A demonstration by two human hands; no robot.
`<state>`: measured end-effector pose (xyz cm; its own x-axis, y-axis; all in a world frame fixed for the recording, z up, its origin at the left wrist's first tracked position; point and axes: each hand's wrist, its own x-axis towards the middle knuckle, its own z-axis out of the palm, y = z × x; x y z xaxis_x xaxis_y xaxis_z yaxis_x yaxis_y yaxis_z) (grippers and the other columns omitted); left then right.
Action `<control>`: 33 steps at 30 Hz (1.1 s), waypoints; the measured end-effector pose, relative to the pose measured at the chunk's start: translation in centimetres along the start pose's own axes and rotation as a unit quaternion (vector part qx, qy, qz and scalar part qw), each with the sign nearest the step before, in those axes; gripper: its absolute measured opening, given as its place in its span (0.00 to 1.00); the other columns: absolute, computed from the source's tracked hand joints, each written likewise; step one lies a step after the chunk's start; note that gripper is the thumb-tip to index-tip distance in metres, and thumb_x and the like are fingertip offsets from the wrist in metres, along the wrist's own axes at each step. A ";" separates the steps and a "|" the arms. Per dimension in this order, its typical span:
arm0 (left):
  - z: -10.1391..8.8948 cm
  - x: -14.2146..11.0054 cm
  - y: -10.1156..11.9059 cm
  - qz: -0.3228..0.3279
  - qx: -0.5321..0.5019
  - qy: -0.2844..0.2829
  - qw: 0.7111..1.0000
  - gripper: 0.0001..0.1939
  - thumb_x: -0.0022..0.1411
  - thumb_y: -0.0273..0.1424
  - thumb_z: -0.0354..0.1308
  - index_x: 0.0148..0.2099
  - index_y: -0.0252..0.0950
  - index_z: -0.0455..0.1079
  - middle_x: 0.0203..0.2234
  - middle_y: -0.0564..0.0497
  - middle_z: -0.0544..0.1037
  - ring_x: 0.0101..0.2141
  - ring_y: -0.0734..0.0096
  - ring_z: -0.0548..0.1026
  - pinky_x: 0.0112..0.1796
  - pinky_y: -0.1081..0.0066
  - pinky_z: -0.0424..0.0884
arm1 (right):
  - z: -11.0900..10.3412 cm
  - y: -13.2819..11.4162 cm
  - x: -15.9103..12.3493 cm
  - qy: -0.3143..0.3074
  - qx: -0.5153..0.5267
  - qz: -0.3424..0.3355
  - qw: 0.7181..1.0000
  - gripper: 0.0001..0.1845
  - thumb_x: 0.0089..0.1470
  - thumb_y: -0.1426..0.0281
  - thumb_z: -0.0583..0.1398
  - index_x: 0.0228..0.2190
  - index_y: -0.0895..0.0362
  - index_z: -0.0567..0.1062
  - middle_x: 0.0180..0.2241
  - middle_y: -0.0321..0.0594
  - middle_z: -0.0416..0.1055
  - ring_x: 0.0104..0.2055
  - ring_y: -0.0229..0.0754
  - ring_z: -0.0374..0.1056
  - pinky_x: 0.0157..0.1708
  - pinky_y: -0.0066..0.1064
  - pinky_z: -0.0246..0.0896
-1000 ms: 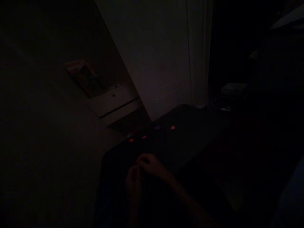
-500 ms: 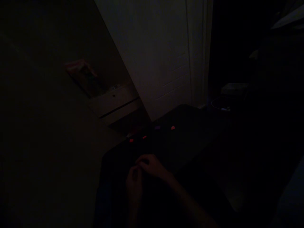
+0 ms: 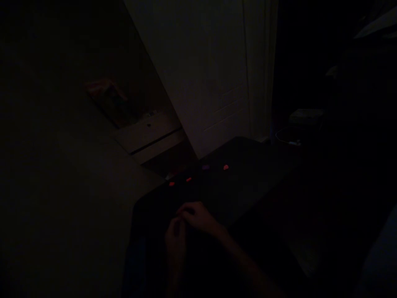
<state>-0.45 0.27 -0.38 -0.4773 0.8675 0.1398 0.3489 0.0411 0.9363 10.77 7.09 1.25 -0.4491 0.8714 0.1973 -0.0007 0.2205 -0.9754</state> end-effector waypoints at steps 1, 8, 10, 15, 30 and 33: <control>0.0 0.0 0.0 0.002 0.009 -0.003 1.000 0.30 0.56 0.59 0.56 0.37 0.35 0.76 0.30 0.44 0.80 0.32 0.59 0.77 0.36 0.64 0.73 | 0.0 0.1 0.0 -0.001 0.001 -0.001 1.000 0.13 0.55 0.72 0.58 0.37 0.58 0.83 0.38 0.43 0.82 0.43 0.47 0.76 0.45 0.35 0.67; -0.1 0.0 -0.2 0.019 0.033 -0.016 0.999 0.29 0.59 0.57 0.53 0.37 0.35 0.76 0.30 0.44 0.80 0.32 0.58 0.77 0.36 0.64 0.73 | 0.1 0.4 0.1 0.001 0.004 -0.009 1.000 0.13 0.57 0.69 0.58 0.36 0.58 0.83 0.37 0.43 0.82 0.42 0.47 0.76 0.44 0.34 0.67; -0.1 0.0 -0.3 0.021 0.039 -0.019 0.999 0.28 0.60 0.57 0.53 0.36 0.35 0.75 0.30 0.44 0.80 0.32 0.58 0.77 0.36 0.64 0.73 | 0.2 0.7 0.1 0.001 0.003 -0.016 1.000 0.13 0.58 0.68 0.58 0.36 0.58 0.83 0.37 0.43 0.82 0.41 0.46 0.76 0.43 0.33 0.67; -0.2 0.1 -0.7 0.016 0.056 -0.008 0.998 0.28 0.60 0.57 0.53 0.37 0.35 0.76 0.31 0.43 0.80 0.33 0.58 0.77 0.36 0.64 0.72 | 0.3 0.9 0.2 0.005 0.002 -0.018 1.000 0.14 0.60 0.65 0.58 0.35 0.58 0.82 0.36 0.42 0.81 0.40 0.46 0.76 0.42 0.33 0.67; 0.2 0.1 -0.1 -0.013 0.028 0.007 0.999 0.32 0.55 0.62 0.54 0.36 0.35 0.75 0.28 0.46 0.78 0.30 0.61 0.76 0.33 0.65 0.72 | 0.3 0.9 0.3 0.012 -0.005 -0.009 1.000 0.13 0.60 0.68 0.58 0.34 0.58 0.83 0.35 0.41 0.82 0.39 0.44 0.76 0.40 0.31 0.66; 0.2 0.2 -0.2 -0.019 0.025 0.002 1.000 0.32 0.55 0.62 0.54 0.36 0.35 0.75 0.28 0.46 0.78 0.29 0.61 0.76 0.33 0.65 0.72 | 0.2 0.8 0.3 0.006 -0.010 -0.009 1.000 0.13 0.60 0.67 0.58 0.34 0.58 0.83 0.35 0.41 0.82 0.38 0.44 0.76 0.40 0.30 0.66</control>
<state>-0.42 0.51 -0.57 -0.4938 0.8630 0.1067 0.3709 0.0981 0.9235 10.43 7.46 0.46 -0.4383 0.8723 0.2168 0.0096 0.2457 -0.9693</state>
